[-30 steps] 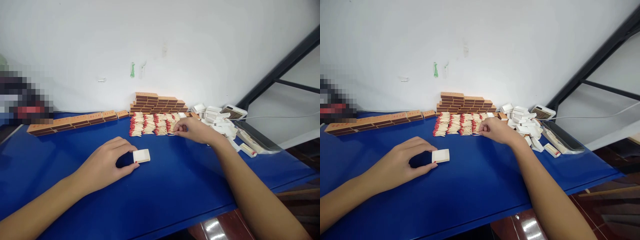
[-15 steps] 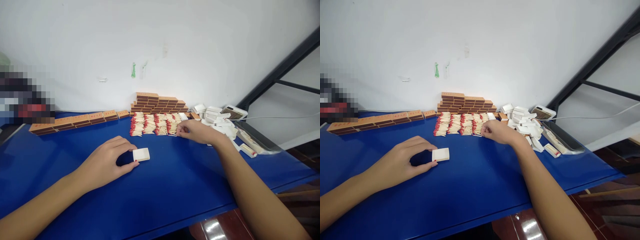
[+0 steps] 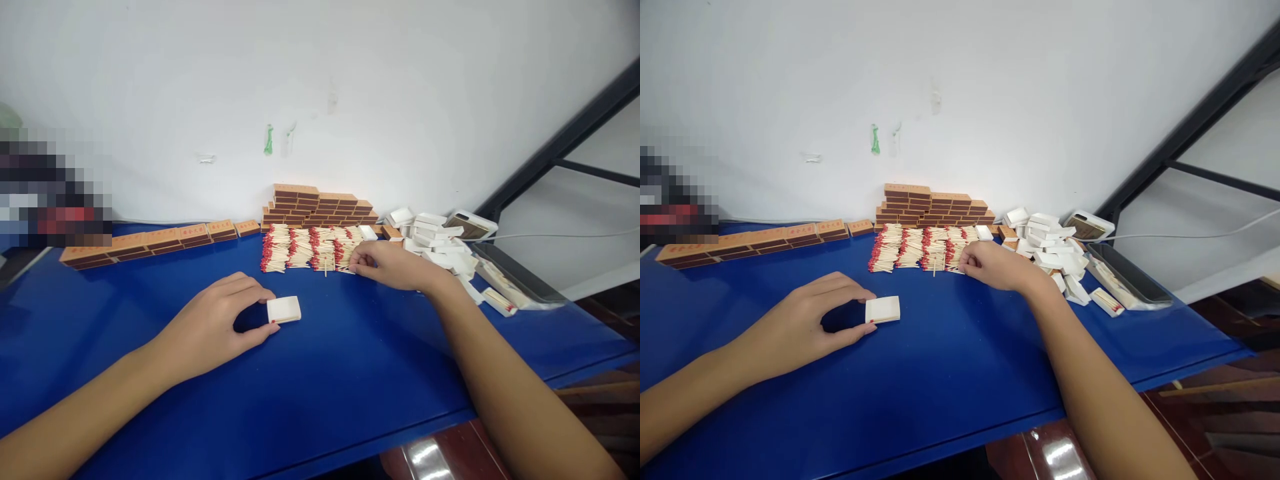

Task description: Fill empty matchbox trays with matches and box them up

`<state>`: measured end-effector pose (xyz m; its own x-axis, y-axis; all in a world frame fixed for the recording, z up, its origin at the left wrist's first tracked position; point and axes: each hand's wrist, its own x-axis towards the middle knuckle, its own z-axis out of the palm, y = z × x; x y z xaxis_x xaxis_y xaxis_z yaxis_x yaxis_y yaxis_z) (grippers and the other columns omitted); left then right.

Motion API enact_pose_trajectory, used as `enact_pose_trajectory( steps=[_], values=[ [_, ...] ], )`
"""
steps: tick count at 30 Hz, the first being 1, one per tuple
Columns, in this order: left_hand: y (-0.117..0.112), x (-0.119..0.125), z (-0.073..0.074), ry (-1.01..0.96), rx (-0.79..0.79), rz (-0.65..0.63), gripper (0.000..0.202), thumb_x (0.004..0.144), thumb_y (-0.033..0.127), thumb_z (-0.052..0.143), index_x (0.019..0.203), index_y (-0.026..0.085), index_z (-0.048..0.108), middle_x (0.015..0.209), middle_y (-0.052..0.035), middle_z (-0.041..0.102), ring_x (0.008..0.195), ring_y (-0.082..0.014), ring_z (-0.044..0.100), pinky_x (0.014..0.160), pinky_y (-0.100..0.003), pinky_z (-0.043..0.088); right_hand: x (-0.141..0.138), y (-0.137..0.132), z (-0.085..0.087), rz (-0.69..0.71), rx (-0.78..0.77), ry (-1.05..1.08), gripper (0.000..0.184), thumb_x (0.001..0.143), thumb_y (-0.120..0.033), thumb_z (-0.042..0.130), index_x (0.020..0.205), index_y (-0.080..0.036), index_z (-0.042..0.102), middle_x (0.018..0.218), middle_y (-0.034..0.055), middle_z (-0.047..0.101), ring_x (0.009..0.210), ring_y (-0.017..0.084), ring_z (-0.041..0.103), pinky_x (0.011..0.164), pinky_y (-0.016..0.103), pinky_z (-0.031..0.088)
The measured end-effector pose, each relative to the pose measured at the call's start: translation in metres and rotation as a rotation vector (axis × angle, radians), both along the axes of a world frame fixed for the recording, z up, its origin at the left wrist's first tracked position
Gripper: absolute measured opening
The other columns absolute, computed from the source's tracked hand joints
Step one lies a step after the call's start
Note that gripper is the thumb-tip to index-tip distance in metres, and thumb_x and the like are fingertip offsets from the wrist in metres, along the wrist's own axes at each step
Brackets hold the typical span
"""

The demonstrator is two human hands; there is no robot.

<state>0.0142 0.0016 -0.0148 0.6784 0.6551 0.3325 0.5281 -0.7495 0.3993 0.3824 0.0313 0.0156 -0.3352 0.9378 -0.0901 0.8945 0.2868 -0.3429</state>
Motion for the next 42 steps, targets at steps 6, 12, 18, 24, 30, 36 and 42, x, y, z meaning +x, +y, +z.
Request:
enact_pose_trajectory(
  steps=[6, 12, 18, 24, 30, 36, 42],
  values=[
    [0.000, 0.000, -0.001, 0.000, -0.003, -0.001, 0.028, 0.099, 0.045, 0.071, 0.118, 0.024, 0.075, 0.113, -0.0061, 0.076, 0.105, -0.0251, 0.071, 0.091, -0.039, 0.058, -0.004, 0.000, -0.002, 0.005, -0.030, 0.042, 0.014, 0.093, -0.032, 0.064, 0.093, -0.020, 0.072, 0.083, 0.0040, 0.072, 0.071, 0.018, 0.061, 0.063, 0.030, 0.043],
    [-0.001, -0.001, 0.000, 0.002, -0.002, -0.002, 0.028, 0.099, 0.044, 0.071, 0.118, 0.024, 0.075, 0.114, -0.0057, 0.076, 0.106, -0.0249, 0.070, 0.091, -0.039, 0.058, -0.006, -0.002, -0.001, 0.007, -0.048, 0.030, 0.014, 0.095, -0.028, 0.060, 0.093, -0.019, 0.071, 0.087, 0.0060, 0.074, 0.074, 0.019, 0.062, 0.066, 0.031, 0.044],
    [-0.002, 0.004, 0.000, -0.015, -0.012, 0.000, 0.027, 0.099, 0.043, 0.073, 0.117, 0.024, 0.076, 0.113, -0.0053, 0.076, 0.105, -0.0244, 0.070, 0.092, -0.039, 0.058, -0.017, -0.014, 0.011, 0.069, 0.007, 0.072, 0.020, 0.101, -0.034, 0.060, 0.093, -0.019, 0.070, 0.085, 0.0057, 0.071, 0.073, 0.019, 0.060, 0.065, 0.031, 0.042],
    [-0.004, 0.011, 0.000, -0.043, -0.020, 0.008, 0.024, 0.097, 0.041, 0.074, 0.115, 0.024, 0.076, 0.110, -0.0038, 0.077, 0.103, -0.0243, 0.069, 0.090, -0.038, 0.057, -0.059, -0.036, 0.015, 0.214, 0.031, 0.199, 0.014, 0.102, -0.029, 0.064, 0.094, -0.020, 0.071, 0.086, 0.0026, 0.068, 0.076, 0.017, 0.059, 0.067, 0.029, 0.042],
    [-0.005, 0.013, 0.002, -0.033, 0.045, 0.000, 0.025, 0.097, 0.038, 0.076, 0.116, 0.022, 0.075, 0.107, -0.0032, 0.077, 0.100, -0.0233, 0.069, 0.088, -0.038, 0.056, -0.089, -0.050, 0.010, 0.284, 0.057, 0.181, 0.008, 0.104, -0.022, 0.065, 0.099, -0.019, 0.070, 0.097, 0.0038, 0.069, 0.082, 0.016, 0.059, 0.071, 0.029, 0.041],
    [-0.006, 0.015, 0.002, -0.018, 0.106, -0.043, 0.021, 0.099, 0.034, 0.075, 0.114, 0.019, 0.074, 0.107, -0.0048, 0.077, 0.100, -0.0238, 0.069, 0.090, -0.041, 0.055, -0.101, -0.057, 0.010, 0.305, 0.096, 0.060, 0.007, 0.105, -0.017, 0.063, 0.100, -0.017, 0.068, 0.106, 0.0061, 0.069, 0.082, 0.016, 0.062, 0.071, 0.029, 0.040],
    [-0.006, 0.014, 0.001, -0.017, 0.117, -0.065, 0.022, 0.099, 0.034, 0.075, 0.115, 0.019, 0.073, 0.106, -0.0058, 0.077, 0.100, -0.0246, 0.068, 0.089, -0.041, 0.055, -0.109, -0.061, 0.006, 0.298, 0.114, 0.009, 0.009, 0.106, -0.019, 0.063, 0.099, -0.016, 0.068, 0.107, 0.0070, 0.070, 0.081, 0.016, 0.063, 0.071, 0.030, 0.040]
  ],
)
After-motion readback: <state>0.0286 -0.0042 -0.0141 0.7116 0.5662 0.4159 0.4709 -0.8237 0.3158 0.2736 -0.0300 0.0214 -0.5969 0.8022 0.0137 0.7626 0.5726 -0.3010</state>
